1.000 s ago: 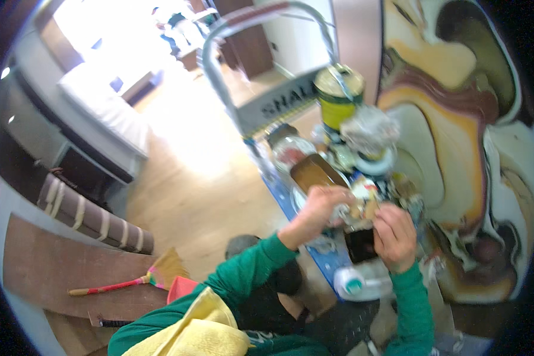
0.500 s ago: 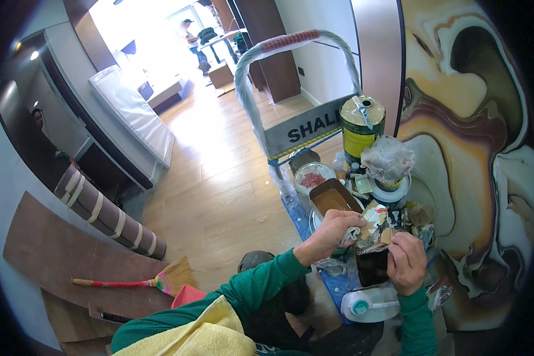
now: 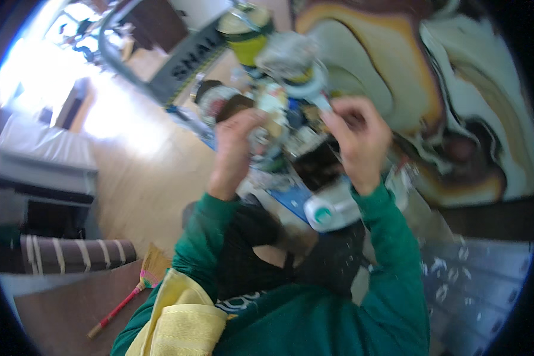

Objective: The person scrapes a wall edge with a small tool, then walks to a cart and repeatedly opens small paint cans, scraping contents onto a palette. They handle multiple small paint containers and a palette while mixing paint.

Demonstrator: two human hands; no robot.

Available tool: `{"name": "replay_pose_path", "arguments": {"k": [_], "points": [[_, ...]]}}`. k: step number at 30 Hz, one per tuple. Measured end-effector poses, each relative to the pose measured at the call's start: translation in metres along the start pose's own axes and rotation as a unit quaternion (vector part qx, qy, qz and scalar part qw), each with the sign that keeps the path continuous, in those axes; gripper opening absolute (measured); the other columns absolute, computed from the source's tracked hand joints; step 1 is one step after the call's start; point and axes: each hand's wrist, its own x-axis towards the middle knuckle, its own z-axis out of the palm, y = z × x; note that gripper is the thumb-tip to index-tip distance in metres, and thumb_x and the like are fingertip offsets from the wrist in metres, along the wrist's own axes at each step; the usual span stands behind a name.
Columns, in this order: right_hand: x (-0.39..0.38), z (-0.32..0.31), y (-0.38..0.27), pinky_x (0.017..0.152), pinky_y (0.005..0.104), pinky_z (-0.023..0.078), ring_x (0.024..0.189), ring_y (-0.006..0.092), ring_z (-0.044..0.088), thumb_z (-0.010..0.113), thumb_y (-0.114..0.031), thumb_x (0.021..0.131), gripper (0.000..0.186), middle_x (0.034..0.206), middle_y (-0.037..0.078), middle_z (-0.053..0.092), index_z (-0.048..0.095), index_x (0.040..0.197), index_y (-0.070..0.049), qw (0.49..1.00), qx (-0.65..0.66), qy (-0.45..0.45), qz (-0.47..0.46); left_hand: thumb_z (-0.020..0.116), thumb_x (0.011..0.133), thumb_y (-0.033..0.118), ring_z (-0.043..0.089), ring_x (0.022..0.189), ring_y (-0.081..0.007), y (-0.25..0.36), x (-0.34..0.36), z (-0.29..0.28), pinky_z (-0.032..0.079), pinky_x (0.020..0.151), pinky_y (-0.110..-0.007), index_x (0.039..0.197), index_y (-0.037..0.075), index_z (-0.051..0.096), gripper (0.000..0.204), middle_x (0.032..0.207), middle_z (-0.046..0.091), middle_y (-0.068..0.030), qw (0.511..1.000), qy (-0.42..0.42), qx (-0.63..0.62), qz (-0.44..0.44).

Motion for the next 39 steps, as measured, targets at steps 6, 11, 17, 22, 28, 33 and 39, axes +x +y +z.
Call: {"name": "replay_pose_path", "arguments": {"k": [6, 11, 17, 22, 28, 33, 39], "points": [[0.008, 0.019, 0.007, 0.06, 0.0226, 0.049, 0.066, 0.0101, 0.061, 0.073, -0.004, 0.08, 0.017, 0.08, 0.005, 0.066, 0.063, 0.094, -0.002, 0.961, 0.177, -0.013, 0.209, 0.065, 0.089, 0.014, 0.05, 0.051, -0.0053, 0.008, -0.005, 0.008, 0.037, 0.042, -0.02, 0.097, -0.006, 0.069, 0.022, 0.072, 0.064, -0.0029, 0.999, 0.011, -0.032, -0.023], [0.006, 0.025, 0.011, 0.059, 0.0218, 0.049, 0.066, 0.0091, 0.061, 0.074, -0.006, 0.08, 0.016, 0.082, 0.005, 0.067, 0.063, 0.091, -0.003, 0.954, 0.17, -0.017, 0.246, 0.065, 0.089, 0.014, 0.049, 0.05, -0.005, 0.006, -0.005, 0.01, 0.036, 0.042, -0.021, 0.098, -0.007, 0.069, 0.023, 0.071, 0.063, -0.0023, 1.0, 0.012, -0.011, -0.011], [0.009, 0.026, 0.02, 0.057, 0.0218, 0.049, 0.066, 0.0095, 0.062, 0.075, -0.005, 0.078, 0.017, 0.081, 0.005, 0.067, 0.063, 0.09, -0.001, 0.962, 0.138, -0.016, 0.235, 0.064, 0.089, 0.013, 0.049, 0.051, -0.0043, 0.007, -0.009, 0.015, 0.036, 0.042, -0.02, 0.097, -0.006, 0.069, 0.021, 0.072, 0.063, -0.0017, 1.0, 0.017, -0.006, -0.015], [0.01, 0.017, 0.023, 0.057, 0.0218, 0.049, 0.065, 0.0098, 0.062, 0.075, -0.005, 0.078, 0.017, 0.079, 0.005, 0.067, 0.063, 0.09, -0.001, 0.963, 0.11, -0.01, 0.245, 0.064, 0.089, 0.013, 0.048, 0.052, -0.004, 0.007, -0.009, 0.013, 0.036, 0.043, -0.02, 0.097, -0.006, 0.069, 0.021, 0.073, 0.064, -0.0015, 0.999, 0.023, -0.019, -0.034], [0.008, 0.012, 0.021, 0.06, 0.0233, 0.051, 0.067, 0.0112, 0.063, 0.07, -0.005, 0.084, 0.011, 0.085, 0.005, 0.067, 0.062, 0.091, -0.003, 0.959, 0.144, -0.012, 0.245, 0.064, 0.089, 0.014, 0.049, 0.053, -0.0038, 0.001, -0.006, 0.013, 0.036, 0.043, -0.019, 0.096, -0.005, 0.069, 0.022, 0.073, 0.064, -0.0014, 0.999, -0.006, -0.02, -0.04], [0.006, 0.012, 0.034, 0.06, 0.0232, 0.051, 0.067, 0.0103, 0.061, 0.071, -0.004, 0.083, 0.012, 0.082, 0.005, 0.066, 0.062, 0.091, -0.003, 0.974, 0.101, -0.024, 0.201, 0.063, 0.089, 0.011, 0.05, 0.053, -0.0038, -0.001, -0.006, 0.015, 0.034, 0.041, -0.017, 0.095, -0.003, 0.067, 0.016, 0.073, 0.063, -0.0011, 0.997, -0.001, -0.04, -0.068], [0.012, -0.039, 0.043, 0.063, 0.0225, 0.049, 0.07, 0.0097, 0.062, 0.07, -0.006, 0.085, 0.016, 0.087, 0.005, 0.068, 0.063, 0.098, 0.001, 0.989, -0.004, 0.012, 0.147, 0.064, 0.089, 0.013, 0.05, 0.052, -0.0046, -0.002, -0.005, 0.012, 0.034, 0.041, -0.018, 0.097, -0.004, 0.067, 0.018, 0.072, 0.062, -0.002, 0.997, 0.01, -0.041, -0.07]]}}
